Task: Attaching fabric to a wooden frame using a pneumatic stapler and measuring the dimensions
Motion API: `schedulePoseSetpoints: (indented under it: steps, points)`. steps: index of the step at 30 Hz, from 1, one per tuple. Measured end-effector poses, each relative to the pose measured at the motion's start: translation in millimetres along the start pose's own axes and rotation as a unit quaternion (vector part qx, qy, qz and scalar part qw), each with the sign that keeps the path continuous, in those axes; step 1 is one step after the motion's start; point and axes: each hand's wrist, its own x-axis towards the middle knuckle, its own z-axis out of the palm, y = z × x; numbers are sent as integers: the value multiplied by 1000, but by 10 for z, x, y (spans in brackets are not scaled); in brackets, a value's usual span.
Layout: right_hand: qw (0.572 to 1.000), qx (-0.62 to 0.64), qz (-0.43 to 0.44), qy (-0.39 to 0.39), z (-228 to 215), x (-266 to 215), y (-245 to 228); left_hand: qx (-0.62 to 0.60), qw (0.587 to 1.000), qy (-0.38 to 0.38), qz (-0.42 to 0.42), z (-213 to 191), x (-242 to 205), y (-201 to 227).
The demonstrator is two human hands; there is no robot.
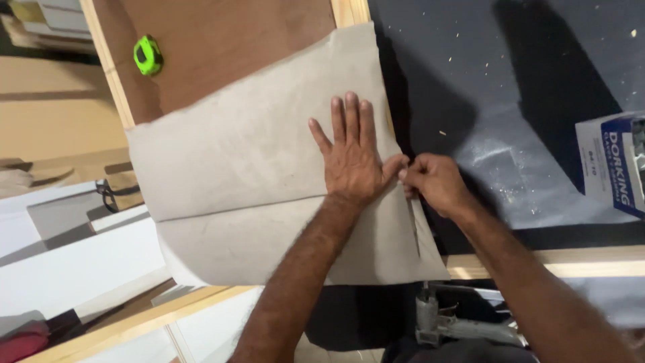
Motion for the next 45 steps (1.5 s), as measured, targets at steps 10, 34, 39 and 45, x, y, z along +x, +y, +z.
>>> schedulePoseSetpoints:
  steps: [10,34,39,45]
  points:
    - [995,-97,-13,-4,95,-185,-577,9,999,-47,-19,-72,54,16]
    - [648,-647,164,-367,-885,-2682,-196,64,984,-162,-37,-496,108,110]
    - [826,-496,238,-124,-721,-2117,-1324,65,986,-151,-37,-514,103,118]
    - [951,-82,293,61,79,-1460,-2322,62,987,-144,-36,-519,103,136]
